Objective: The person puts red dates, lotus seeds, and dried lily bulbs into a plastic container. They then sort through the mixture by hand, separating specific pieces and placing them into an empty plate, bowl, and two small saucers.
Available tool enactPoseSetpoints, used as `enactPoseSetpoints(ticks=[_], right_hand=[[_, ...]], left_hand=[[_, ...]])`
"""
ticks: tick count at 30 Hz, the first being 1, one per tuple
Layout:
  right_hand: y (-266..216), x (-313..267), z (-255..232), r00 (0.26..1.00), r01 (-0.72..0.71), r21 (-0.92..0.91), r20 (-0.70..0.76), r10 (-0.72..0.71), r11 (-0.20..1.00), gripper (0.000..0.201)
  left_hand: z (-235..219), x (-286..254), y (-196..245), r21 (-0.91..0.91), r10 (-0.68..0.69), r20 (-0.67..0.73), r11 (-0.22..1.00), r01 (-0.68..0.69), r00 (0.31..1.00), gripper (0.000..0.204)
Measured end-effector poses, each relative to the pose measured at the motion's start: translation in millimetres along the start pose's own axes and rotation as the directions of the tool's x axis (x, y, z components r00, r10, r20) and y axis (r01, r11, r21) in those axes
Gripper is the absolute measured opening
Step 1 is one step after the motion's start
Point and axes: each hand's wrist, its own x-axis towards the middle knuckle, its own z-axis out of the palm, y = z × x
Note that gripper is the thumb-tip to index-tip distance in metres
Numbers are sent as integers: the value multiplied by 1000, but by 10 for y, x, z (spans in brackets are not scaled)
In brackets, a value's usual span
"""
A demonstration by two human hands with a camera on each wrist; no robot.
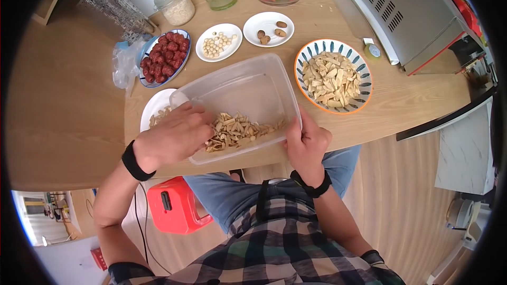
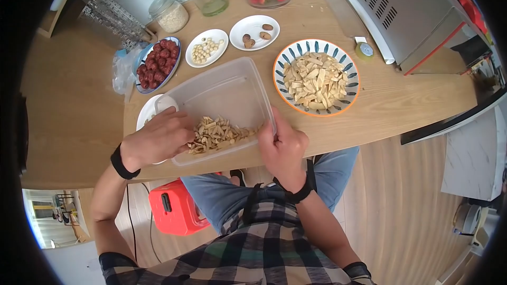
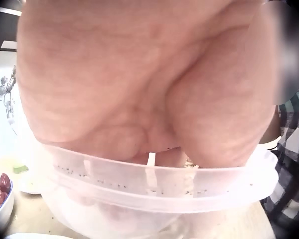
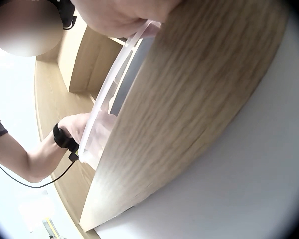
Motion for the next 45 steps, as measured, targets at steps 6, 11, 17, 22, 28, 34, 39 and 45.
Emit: enactPoseSetpoints(ticks=[6,11,17,22,28,34,39,45], right_hand=[[-5,-8,3,1000,4,6,-10,-4,1000,28],[16,-21,16,1000,-10,29,-17,11,1000,28],[-40,3,-25,1000,-24,15,-4,24,1000,31],[-117,62,-82,996,91,-4,1,-91,996,38],[-88,22,-62,999,31,18,29,-32,999,36],[-61,19,-55,999,35,39,33,-36,999,37],[-38,20,-51,998,58,67,18,-60,996,39],[-135,64,-68,998,1,69,62,-5,998,35]], left_hand=[[-282,176,0,-67,-153,380,979,192,912,9],[-417,169,-63,-287,-324,222,879,380,920,13],[-478,151,-139,-610,-561,238,549,571,793,13],[-736,622,-6,-829,-583,196,331,451,788,14],[-611,1709,85,-822,-336,249,423,382,908,12],[-376,2236,14,-823,-254,236,461,332,938,20],[-630,1831,16,-788,-332,66,561,253,941,22],[-578,750,11,-362,-175,59,914,184,983,24]])
